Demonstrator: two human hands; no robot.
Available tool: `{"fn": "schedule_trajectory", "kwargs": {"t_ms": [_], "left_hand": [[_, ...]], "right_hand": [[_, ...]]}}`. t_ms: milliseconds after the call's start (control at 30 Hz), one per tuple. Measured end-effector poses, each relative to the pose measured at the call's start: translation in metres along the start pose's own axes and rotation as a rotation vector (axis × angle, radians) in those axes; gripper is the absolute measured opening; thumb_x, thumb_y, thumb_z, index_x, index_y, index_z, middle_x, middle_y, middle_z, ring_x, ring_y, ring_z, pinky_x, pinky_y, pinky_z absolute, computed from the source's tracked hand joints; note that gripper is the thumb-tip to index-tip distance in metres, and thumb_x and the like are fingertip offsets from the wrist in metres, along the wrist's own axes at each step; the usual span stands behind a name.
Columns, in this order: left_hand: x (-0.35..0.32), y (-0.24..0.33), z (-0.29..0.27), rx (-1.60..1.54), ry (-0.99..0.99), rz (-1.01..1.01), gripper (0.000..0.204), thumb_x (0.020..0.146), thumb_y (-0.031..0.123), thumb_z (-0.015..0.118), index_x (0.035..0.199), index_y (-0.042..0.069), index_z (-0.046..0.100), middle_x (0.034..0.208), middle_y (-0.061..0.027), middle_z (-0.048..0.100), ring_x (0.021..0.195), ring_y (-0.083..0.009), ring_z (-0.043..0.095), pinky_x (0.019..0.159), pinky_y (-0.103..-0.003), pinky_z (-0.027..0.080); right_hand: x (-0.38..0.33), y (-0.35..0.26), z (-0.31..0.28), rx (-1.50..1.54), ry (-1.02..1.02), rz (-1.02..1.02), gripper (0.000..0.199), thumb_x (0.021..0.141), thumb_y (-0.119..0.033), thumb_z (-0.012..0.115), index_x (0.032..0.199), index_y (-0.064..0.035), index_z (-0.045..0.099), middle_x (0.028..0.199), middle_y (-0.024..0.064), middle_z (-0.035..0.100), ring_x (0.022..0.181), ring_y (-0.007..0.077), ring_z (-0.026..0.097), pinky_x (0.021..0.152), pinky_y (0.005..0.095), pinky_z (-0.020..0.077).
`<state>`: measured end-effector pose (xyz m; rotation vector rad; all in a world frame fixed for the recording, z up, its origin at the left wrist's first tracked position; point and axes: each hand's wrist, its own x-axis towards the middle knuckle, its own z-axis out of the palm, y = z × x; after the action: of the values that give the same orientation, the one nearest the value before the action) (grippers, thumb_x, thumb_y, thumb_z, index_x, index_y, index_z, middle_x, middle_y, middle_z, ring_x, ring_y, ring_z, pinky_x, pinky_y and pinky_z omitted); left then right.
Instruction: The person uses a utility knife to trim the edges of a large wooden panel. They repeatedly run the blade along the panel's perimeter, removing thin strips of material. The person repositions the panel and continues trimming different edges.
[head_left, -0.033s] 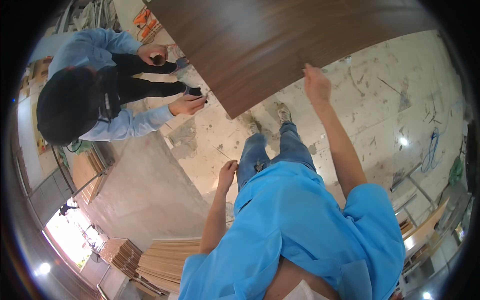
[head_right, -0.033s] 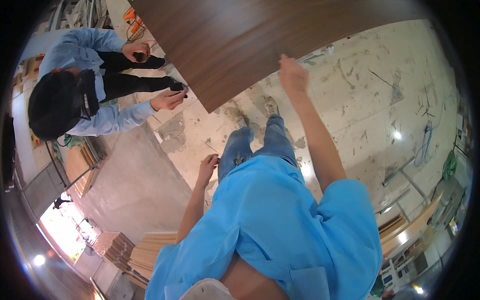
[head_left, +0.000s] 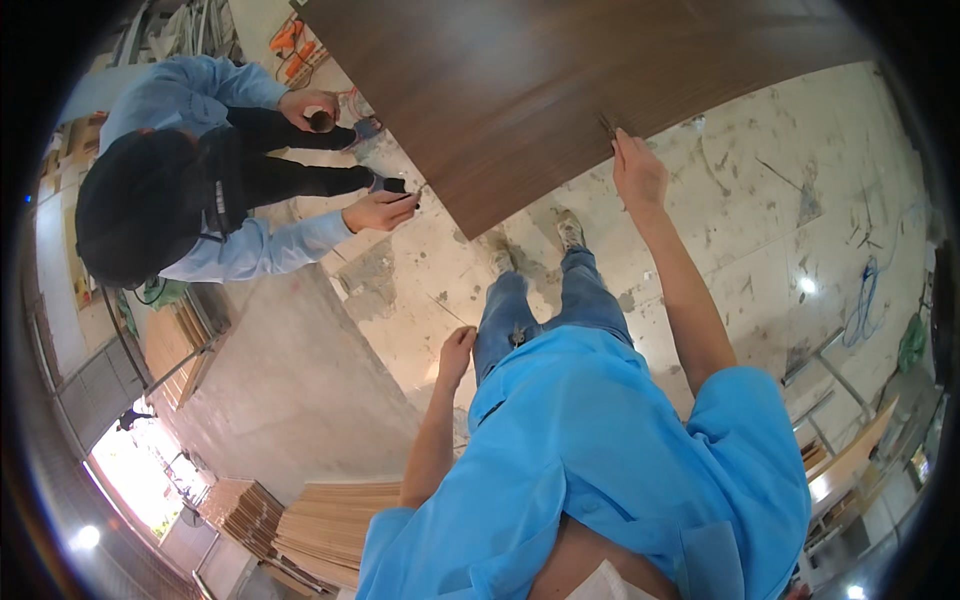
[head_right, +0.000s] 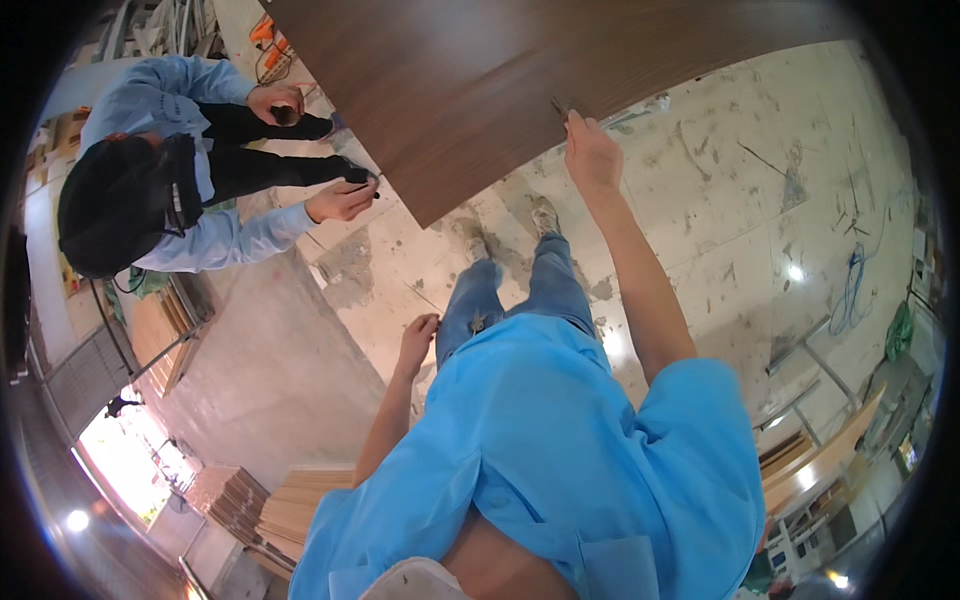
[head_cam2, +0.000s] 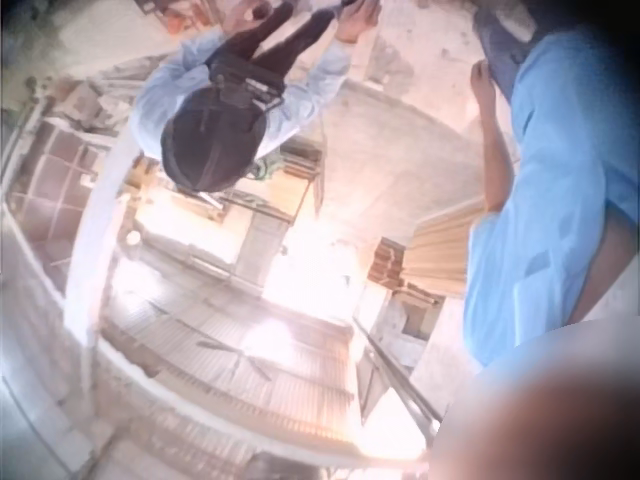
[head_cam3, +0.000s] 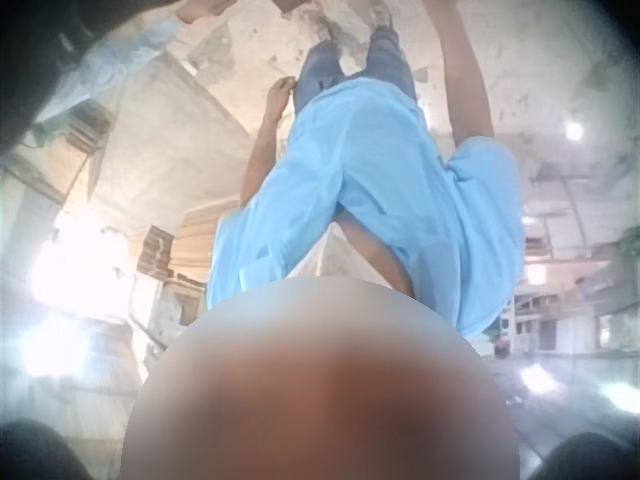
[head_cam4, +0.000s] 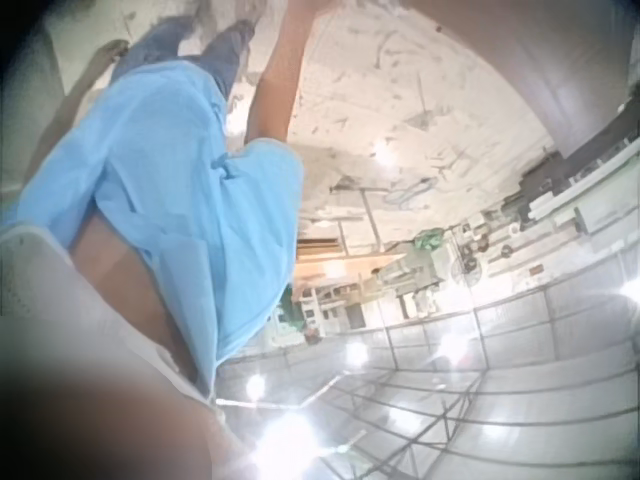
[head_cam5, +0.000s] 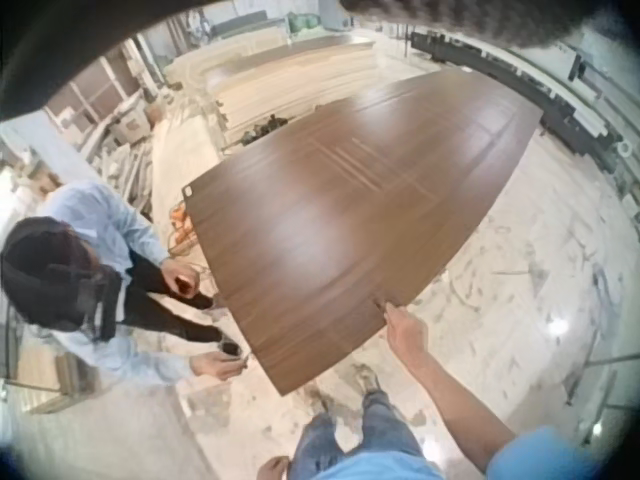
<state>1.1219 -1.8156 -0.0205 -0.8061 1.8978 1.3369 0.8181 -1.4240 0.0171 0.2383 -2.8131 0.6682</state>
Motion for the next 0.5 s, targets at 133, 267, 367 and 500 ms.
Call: {"fn": "schedule_trajectory", "kwargs": {"t_ms": [133,267,367,500], "left_hand": [[0.008,-0.036,-0.042,-0.038,0.015,-0.127,0.041,0.111,0.035,0.064,0.134,0.003,0.074,0.112,-0.0098,0.079,0.104,-0.0188,0.073,0.089,-0.034,0.056],[0.024,-0.063,-0.113,-0.022,-0.004,-0.095,0.041,0.11,0.035,0.065,0.132,0.002,0.075,0.11,-0.0081,0.078,0.099,-0.018,0.072,0.086,-0.034,0.055],[0.034,-0.077,-0.157,-0.04,0.06,-0.084,0.04,0.11,0.036,0.066,0.131,0.003,0.075,0.111,-0.0071,0.078,0.095,-0.0164,0.071,0.082,-0.032,0.054],[0.037,-0.09,-0.193,-0.046,0.059,-0.116,0.038,0.109,0.035,0.067,0.13,0.004,0.075,0.108,-0.0057,0.077,0.093,-0.0143,0.07,0.08,-0.03,0.053]], "right_hand": [[-0.027,-0.067,0.031,-0.058,-0.019,0.017,0.032,0.099,-0.012,0.068,0.131,-0.0087,0.071,0.092,0.0104,0.068,0.083,0.0336,0.071,0.068,0.0466,0.0599],[-0.072,-0.159,0.062,0.073,-0.061,-0.018,0.036,0.099,-0.013,0.067,0.134,-0.0092,0.07,0.097,0.0099,0.071,0.085,0.0336,0.072,0.068,0.0468,0.0605],[-0.058,-0.14,0.047,0.053,-0.023,0.021,0.034,0.1,-0.012,0.067,0.133,-0.0107,0.072,0.101,0.0111,0.074,0.085,0.034,0.074,0.067,0.0472,0.0599],[-0.035,-0.09,0.034,-0.004,0.072,0.211,0.033,0.101,-0.012,0.064,0.133,-0.0077,0.07,0.099,0.0103,0.073,0.09,0.0326,0.073,0.071,0.0455,0.0607]]}}
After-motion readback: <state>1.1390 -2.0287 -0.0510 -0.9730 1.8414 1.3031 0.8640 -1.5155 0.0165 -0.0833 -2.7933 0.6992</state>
